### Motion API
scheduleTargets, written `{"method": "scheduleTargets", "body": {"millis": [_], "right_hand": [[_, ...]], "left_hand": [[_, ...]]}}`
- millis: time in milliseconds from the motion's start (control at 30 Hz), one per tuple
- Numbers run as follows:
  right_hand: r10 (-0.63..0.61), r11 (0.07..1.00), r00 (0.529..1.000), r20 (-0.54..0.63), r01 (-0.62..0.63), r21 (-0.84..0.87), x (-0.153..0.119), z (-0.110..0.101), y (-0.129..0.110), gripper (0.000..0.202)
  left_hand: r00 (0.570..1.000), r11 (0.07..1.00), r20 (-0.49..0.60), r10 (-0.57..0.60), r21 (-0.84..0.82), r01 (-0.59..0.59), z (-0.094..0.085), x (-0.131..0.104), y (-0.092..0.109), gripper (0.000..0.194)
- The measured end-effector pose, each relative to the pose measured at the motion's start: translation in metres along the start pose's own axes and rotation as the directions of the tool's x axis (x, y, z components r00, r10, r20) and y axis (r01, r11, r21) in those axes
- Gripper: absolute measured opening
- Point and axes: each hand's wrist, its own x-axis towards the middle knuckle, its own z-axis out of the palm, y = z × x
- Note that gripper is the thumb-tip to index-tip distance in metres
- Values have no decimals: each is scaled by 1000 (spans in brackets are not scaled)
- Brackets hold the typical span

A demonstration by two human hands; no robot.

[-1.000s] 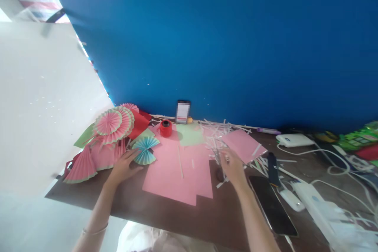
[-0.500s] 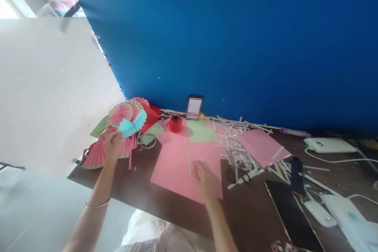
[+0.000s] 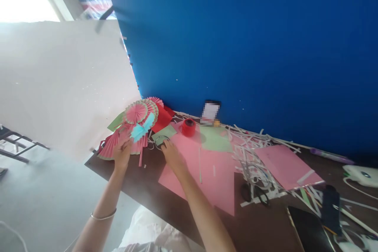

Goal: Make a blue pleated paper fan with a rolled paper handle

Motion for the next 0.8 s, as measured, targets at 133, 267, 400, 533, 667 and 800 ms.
{"method": "scheduleTargets", "body": {"millis": [133,267,400,533,667,800], "right_hand": [[23,1000,997,-68,-22,14,-54,-27,10,25],[454,860,827,-332,-309,406,-122,-63,21,30],[722,511,671,-171,-350,785,-158,-85,26,41],[775,181,632,28,-263,948,-165,-83,32,51],[724,70,683,99,-215,974,-158,-76,29,47],[671,13,733,108,-158,987,-147,-75,20,44]], "left_hand": [[970,988,188,151,5,-155,17,-11,-5,22],[782,909,505,365,-14,-416,54,-25,-26,14],[505,833,767,395,-66,-550,81,-41,-45,28],[511,888,793,331,-78,-454,89,-59,-33,41],[474,956,855,210,-79,-281,103,-81,-2,38],[423,970,895,137,-35,-241,123,-95,10,27]]}}
